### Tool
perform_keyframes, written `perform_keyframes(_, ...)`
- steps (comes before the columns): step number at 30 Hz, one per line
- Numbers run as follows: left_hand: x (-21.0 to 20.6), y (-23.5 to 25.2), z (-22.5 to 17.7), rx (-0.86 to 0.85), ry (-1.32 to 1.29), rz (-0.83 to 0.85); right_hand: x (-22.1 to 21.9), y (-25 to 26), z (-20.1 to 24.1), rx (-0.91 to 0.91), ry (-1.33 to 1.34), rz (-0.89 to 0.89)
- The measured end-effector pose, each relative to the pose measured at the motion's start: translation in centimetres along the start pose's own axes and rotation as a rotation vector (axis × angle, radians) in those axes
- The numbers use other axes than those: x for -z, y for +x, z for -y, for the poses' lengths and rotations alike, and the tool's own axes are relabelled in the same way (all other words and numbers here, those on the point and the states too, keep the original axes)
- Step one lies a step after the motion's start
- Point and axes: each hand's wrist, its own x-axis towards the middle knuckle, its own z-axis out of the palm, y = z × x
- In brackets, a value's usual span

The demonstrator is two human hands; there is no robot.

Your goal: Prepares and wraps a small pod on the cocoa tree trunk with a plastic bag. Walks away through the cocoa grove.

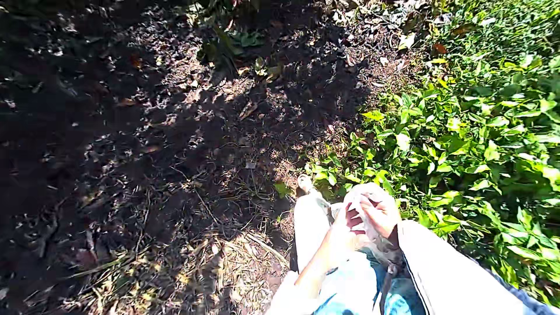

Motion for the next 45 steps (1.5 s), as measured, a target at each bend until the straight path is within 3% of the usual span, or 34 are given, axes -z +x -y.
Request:
perform_keyframes(4, 10.6, 12.5, -4.4, 0.115, -0.078, -0.124, -6.1, 17.9, -3.5, 0.114, -0.060, 0.034)
perform_keyframes(7, 21.3, 21.6, -8.7, 0.251, 0.094, -0.246, -10.7, 31.9, -4.1, -0.143, 0.120, -0.041)
perform_keyframes(9, 27.2, 26.4, -11.9, 0.175, 0.194, -0.297, -12.2, 40.2, -3.1, -0.322, 0.294, -0.132)
perform_keyframes(12, 33.1, 30.6, -19.3, 0.195, 0.258, -0.316, -13.2, 48.8, -0.8, -0.372, 0.413, -0.216)
perform_keyframes(14, 36.0, 33.5, -23.0, 0.233, 0.213, -0.362, -13.1, 53.5, 0.6, -0.340, 0.363, -0.320)
perform_keyframes(17, 40.5, 37.8, -24.5, 0.048, 0.109, -0.517, -12.4, 59.7, 1.2, -0.307, 0.295, -0.382)
perform_keyframes(21, 44.2, 44.9, -27.1, -0.042, -0.378, -0.629, -13.9, 67.2, 0.2, -0.349, 0.216, -0.286)
perform_keyframes(23, 46.5, 49.4, -27.1, -0.082, -0.464, -0.625, -14.3, 71.9, -2.1, -0.326, 0.258, -0.345)
perform_keyframes(26, 50.5, 53.1, -26.3, -0.227, -0.216, -0.602, -14.8, 78.0, -4.4, -0.215, 0.287, -0.317)
perform_keyframes(28, 52.5, 54.9, -28.5, -0.166, 0.085, -0.581, -15.3, 82.0, -3.6, -0.170, 0.162, -0.268)
perform_keyframes(31, 54.5, 57.6, -29.6, -0.079, 0.269, -0.542, -14.9, 87.5, -1.5, -0.359, -0.073, -0.076)
perform_keyframes(32, 55.5, 58.5, -29.8, -0.056, 0.286, -0.558, -15.2, 89.8, -1.6, -0.410, 0.021, -0.090)
perform_keyframes(35, 59.6, 60.7, -30.1, 0.073, 0.274, -0.675, -16.3, 96.0, -4.5, -0.415, 0.634, -0.054)
perform_keyframes(37, 62.8, 62.1, -30.0, 0.070, 0.347, -0.824, -17.5, 99.9, -5.6, -0.341, 0.657, -0.057)
perform_keyframes(38, 64.0, 63.0, -30.5, 0.001, 0.424, -0.903, -18.5, 101.7, -5.9, -0.268, 0.565, -0.045)
perform_keyframes(40, 66.1, 65.5, -32.3, -0.314, 0.629, -0.977, -22.0, 104.7, -5.0, -0.201, 0.326, -0.001)
perform_keyframes(42, 68.1, 69.0, -34.6, -0.617, 0.783, -0.905, -26.3, 107.1, -4.4, -0.163, 0.211, 0.153)
perform_keyframes(43, 69.3, 71.0, -35.2, -0.681, 0.807, -0.846, -28.4, 108.3, -4.2, -0.150, 0.213, 0.225)
perform_keyframes(45, 72.3, 74.7, -35.6, -0.644, 0.717, -0.749, -32.0, 111.0, -3.4, -0.116, 0.270, 0.282)
